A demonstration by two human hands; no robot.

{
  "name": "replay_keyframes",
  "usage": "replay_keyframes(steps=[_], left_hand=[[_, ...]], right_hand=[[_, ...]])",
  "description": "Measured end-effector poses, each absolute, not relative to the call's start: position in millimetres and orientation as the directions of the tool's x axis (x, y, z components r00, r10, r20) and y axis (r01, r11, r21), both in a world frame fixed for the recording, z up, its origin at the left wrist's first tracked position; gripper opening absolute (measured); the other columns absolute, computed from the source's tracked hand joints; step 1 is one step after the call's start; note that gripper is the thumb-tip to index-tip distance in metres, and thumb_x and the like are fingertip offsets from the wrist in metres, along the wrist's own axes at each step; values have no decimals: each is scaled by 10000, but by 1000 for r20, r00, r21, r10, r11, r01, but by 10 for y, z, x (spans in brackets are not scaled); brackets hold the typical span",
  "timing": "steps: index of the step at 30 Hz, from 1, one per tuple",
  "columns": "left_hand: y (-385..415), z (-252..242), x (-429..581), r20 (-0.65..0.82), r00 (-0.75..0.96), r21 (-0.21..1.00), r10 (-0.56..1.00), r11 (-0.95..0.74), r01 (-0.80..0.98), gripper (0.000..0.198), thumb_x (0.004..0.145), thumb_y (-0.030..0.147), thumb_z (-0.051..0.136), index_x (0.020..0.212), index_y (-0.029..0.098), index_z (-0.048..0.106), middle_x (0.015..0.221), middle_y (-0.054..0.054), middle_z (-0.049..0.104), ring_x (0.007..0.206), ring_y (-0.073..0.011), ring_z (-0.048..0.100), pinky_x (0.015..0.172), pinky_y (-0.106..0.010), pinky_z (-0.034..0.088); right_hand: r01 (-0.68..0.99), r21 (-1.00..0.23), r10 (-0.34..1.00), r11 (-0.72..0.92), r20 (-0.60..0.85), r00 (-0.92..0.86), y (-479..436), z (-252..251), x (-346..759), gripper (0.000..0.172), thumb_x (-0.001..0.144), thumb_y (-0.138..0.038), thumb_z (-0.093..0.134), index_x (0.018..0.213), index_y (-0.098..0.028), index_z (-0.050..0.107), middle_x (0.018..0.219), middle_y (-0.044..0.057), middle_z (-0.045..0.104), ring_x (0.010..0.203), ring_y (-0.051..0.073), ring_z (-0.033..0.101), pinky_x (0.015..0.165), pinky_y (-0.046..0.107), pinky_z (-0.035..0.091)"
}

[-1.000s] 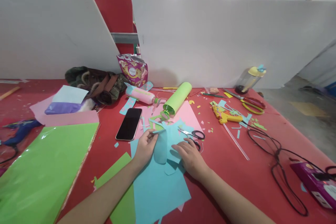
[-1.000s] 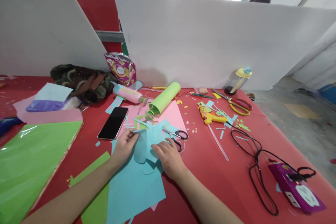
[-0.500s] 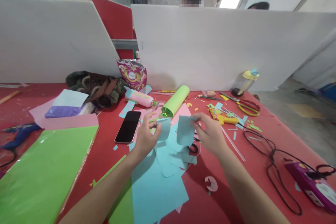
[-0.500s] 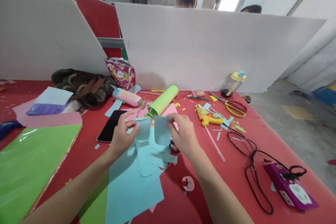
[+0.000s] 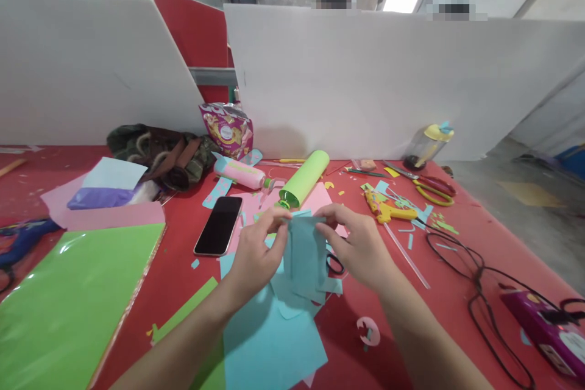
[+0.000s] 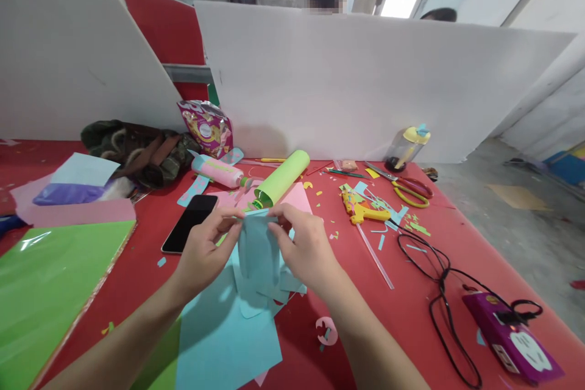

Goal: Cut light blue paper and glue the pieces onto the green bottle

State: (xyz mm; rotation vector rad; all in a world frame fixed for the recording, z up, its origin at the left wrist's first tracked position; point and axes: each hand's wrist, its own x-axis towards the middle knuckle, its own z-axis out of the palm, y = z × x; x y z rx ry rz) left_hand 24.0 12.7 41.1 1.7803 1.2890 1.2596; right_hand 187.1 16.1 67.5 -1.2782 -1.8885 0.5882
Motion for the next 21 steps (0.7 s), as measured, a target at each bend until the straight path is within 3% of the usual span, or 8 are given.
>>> replay_keyframes(steps=[8,12,17,21], left_hand=[[108,483,197,291,126,886,948,-317,339,135,666,188,523,690,199,655,646,-21,647,607,-179,569,615,-256,437],[81,495,216,331,125,853,935,-353,384,94,668,236,581,701,210,665,657,-24,660,599,-182,575,597,-260,439],[49,467,199,357,152,813,922,-387,435,137,738,240,529,772,202,656,720,-30,675,646,-178,601,625,-257,442],[31,482,178,320,97,847,942,-331,417,127,726,237,545,809,202,634,748,-29,670,685,-186,605,651,-270,444]], right_hand=[[497,-822,959,279,214,-185,152,662,1831,102,762,-176,477,730,-176,574,523,-32,557,414,85,512,422,192,397],[430,-862,953,268,172,-249,133,677,1810,107,772,-177,472,723,-174,567,495,-33,557,456,102,564,468,200,437],[480,-824,950,301,214,-229,119,686,1814,92,769,-181,485,725,-177,566,516,-38,560,436,83,523,452,189,418],[556,-756,938,346,288,-192,119,711,1842,64,747,-193,519,709,-184,569,572,-17,580,496,99,523,453,197,402]])
